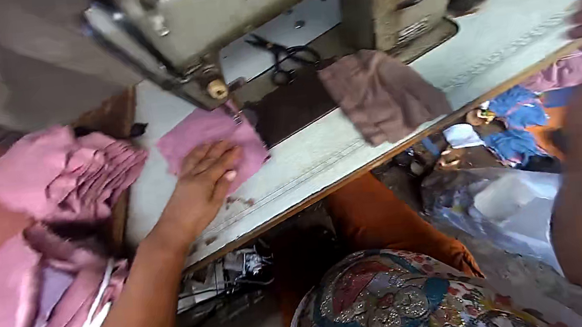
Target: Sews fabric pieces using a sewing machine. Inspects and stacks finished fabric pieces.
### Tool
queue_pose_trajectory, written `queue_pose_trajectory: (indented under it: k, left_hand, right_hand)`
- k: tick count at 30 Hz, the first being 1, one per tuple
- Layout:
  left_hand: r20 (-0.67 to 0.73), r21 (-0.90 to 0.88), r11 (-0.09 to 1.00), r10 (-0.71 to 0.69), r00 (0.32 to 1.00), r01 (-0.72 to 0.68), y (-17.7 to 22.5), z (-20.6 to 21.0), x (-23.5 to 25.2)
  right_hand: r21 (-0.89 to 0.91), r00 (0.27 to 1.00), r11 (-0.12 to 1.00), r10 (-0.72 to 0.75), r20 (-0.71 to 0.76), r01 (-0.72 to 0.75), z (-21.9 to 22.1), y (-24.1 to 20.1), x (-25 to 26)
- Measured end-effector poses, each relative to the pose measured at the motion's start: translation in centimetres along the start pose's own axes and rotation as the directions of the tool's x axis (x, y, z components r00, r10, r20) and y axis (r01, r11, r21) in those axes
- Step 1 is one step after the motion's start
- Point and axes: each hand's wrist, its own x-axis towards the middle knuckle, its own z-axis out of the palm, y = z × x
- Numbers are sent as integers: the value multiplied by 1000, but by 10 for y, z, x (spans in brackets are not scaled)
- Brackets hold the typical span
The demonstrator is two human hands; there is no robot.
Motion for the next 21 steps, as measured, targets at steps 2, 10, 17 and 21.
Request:
queue_pose_trajectory:
  k: [2,10,17,21]
  left_hand:
    - [18,-22,999,46,999,-46,-9,2,-6]
    - [18,-101,994,35,999,-33,-25,2,-12]
    - [62,-94,996,-4,998,10,-34,4,-4]
    - [102,-62,993,-99,990,105,-27,0,0]
  right_hand:
    - [94,954,984,-169,248,150,84,-71,7]
    - [-38,529,887,-241,814,461,276,-169,-24]
    - [-73,526,883,-208,825,463,279,-158,-13]
    - [-110,465,899,-112,878,424,279,-153,8]
